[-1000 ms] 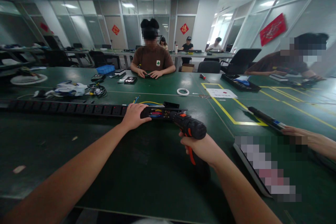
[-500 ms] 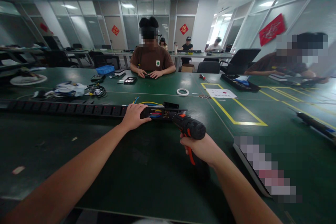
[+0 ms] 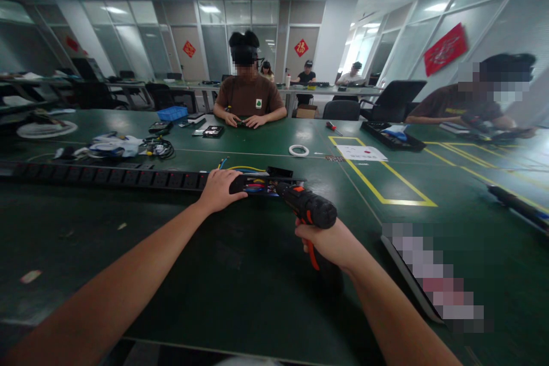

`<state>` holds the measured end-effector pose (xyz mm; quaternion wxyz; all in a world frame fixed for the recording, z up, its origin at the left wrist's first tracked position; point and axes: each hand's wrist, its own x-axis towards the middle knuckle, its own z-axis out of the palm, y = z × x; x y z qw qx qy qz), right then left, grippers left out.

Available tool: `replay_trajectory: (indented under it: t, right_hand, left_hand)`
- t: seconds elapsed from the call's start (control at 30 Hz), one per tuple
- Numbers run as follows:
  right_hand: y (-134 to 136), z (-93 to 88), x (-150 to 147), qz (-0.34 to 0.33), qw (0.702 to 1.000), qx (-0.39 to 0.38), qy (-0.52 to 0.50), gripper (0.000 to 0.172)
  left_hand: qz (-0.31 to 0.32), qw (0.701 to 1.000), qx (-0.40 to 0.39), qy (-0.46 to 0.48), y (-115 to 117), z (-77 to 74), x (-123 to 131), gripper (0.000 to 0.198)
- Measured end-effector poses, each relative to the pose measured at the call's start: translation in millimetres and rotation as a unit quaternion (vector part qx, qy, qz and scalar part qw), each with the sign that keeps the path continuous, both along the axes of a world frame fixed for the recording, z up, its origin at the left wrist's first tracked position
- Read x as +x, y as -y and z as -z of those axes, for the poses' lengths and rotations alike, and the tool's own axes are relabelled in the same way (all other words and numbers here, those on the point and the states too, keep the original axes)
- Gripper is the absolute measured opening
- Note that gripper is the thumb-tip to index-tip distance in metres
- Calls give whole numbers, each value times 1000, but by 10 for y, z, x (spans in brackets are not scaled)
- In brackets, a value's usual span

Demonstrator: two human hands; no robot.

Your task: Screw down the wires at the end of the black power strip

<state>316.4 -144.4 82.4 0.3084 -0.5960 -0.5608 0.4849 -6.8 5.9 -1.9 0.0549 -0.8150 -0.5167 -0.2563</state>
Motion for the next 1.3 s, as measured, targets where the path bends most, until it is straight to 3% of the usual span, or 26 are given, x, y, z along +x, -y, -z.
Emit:
replay_trajectory:
  t: [0.53,1.03,1.3]
  right_hand:
    - [13,-11,-2,10,1000,-10,-3,35]
    - [4,-6,3,-4,1000,-2,-2,23]
    - [-7,-12,9,4,1000,-7,-2,26]
  left_hand:
    - [-3,1000,2,-4,5,-9,-3,68]
    - [-5,1000,4,-9,-2,-3,0,68]
    - [-1,1000,4,-2,-10,16,-9,67]
